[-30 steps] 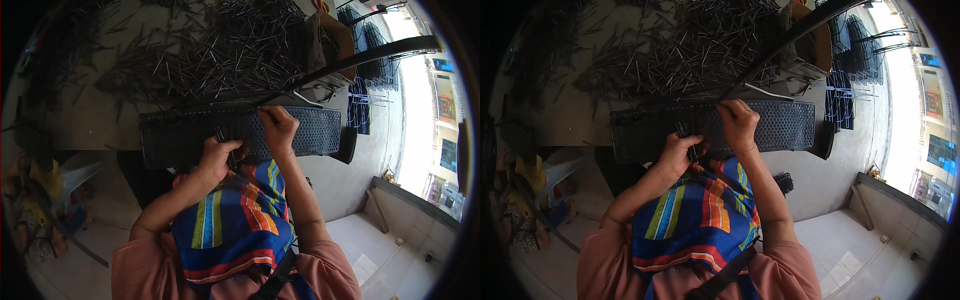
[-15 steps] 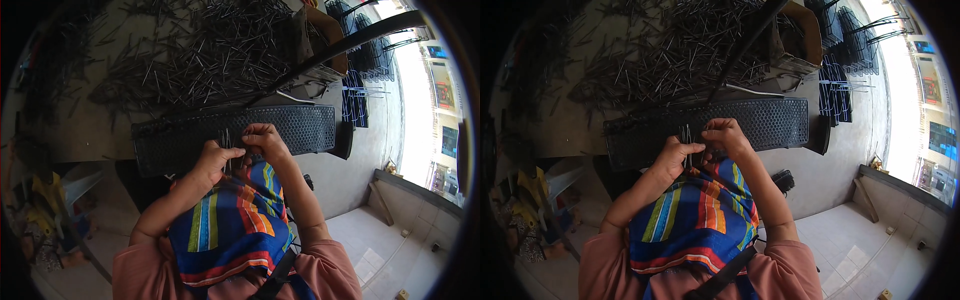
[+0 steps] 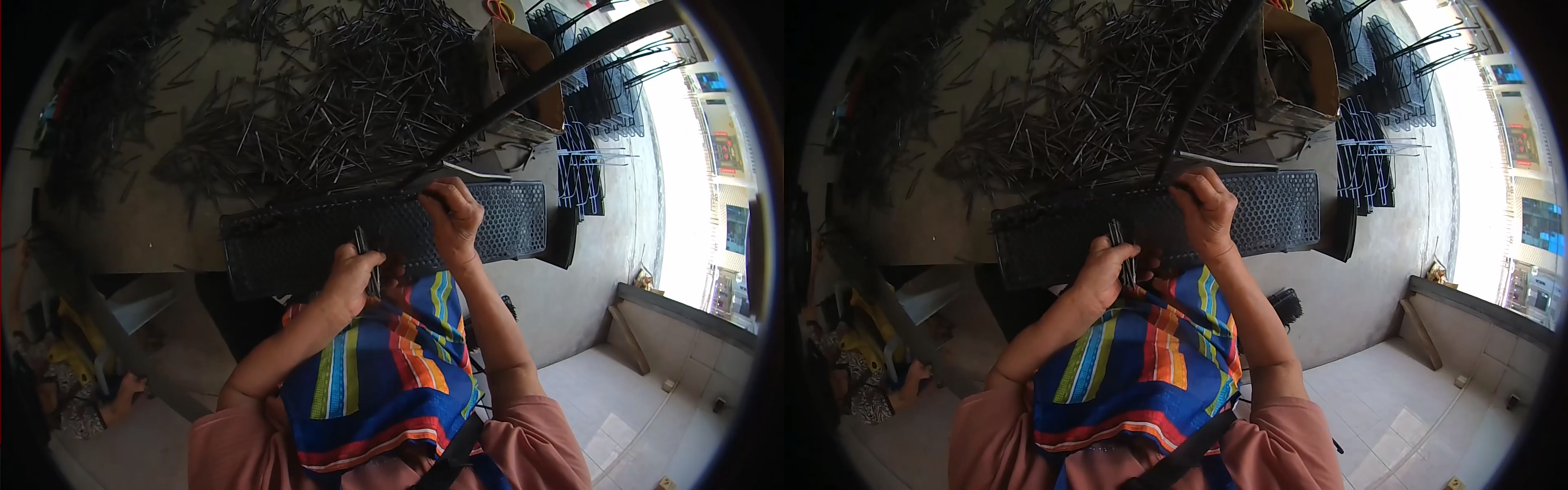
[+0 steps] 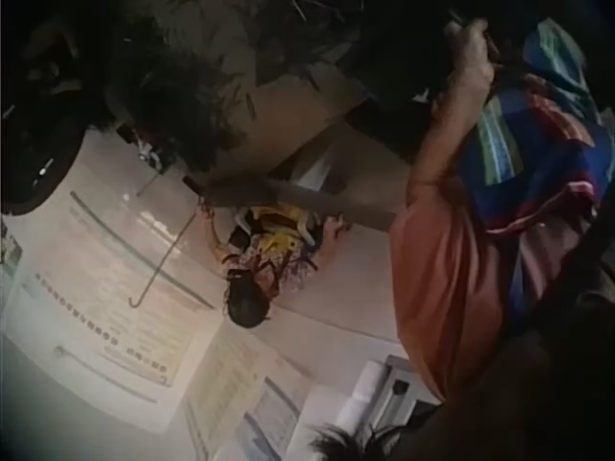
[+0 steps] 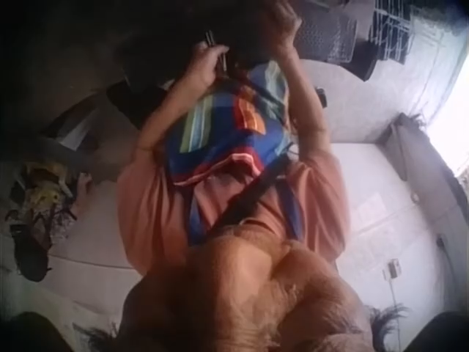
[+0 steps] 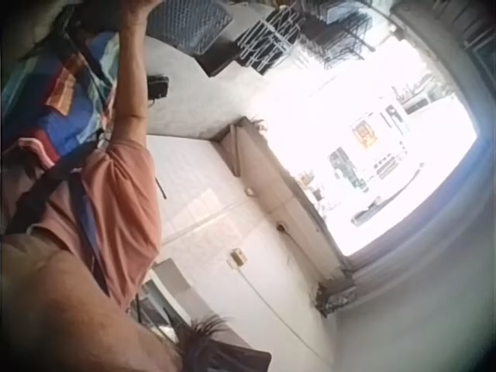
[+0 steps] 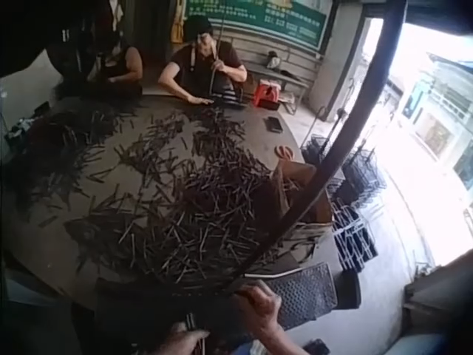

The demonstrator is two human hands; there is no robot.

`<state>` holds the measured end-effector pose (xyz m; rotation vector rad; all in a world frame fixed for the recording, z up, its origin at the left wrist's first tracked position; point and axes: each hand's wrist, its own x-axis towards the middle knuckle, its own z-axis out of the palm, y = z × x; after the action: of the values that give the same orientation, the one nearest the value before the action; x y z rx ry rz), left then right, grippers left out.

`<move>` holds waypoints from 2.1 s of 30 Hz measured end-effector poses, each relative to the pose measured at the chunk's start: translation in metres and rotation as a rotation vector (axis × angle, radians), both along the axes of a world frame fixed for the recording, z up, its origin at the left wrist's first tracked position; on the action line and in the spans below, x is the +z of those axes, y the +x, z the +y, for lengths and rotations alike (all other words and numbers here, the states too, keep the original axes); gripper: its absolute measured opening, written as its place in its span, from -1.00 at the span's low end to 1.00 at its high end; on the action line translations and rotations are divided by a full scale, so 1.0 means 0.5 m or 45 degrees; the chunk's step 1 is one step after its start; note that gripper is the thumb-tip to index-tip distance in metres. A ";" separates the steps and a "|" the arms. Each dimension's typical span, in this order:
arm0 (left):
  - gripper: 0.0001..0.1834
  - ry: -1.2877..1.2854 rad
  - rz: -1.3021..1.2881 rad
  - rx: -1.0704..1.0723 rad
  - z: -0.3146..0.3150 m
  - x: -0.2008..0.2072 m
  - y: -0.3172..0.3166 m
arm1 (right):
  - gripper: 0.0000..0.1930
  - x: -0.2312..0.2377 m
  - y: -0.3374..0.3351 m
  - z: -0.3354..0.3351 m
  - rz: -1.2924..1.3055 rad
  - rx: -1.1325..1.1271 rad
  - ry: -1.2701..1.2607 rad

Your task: The person is manually inserting metal wires into a perforated metal frame to assemble a grid structure.

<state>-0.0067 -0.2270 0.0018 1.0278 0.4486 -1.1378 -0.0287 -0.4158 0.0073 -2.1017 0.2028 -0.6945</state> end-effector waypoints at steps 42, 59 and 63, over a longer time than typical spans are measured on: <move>-0.80 -0.041 0.034 0.276 0.143 -0.003 0.008 | -0.85 -0.014 0.055 0.181 0.014 0.137 0.298; -0.83 -0.107 0.120 0.338 0.155 -0.002 0.005 | -0.84 -0.017 0.067 0.202 0.095 0.051 0.041; -0.81 -0.104 0.105 0.353 0.148 -0.006 0.005 | -0.85 -0.024 0.071 0.194 0.124 0.149 -0.052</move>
<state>-0.0040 -0.1528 -0.0011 0.8209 0.5868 -0.9439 0.0069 -0.3188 -0.0049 -2.1693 0.1192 -0.5319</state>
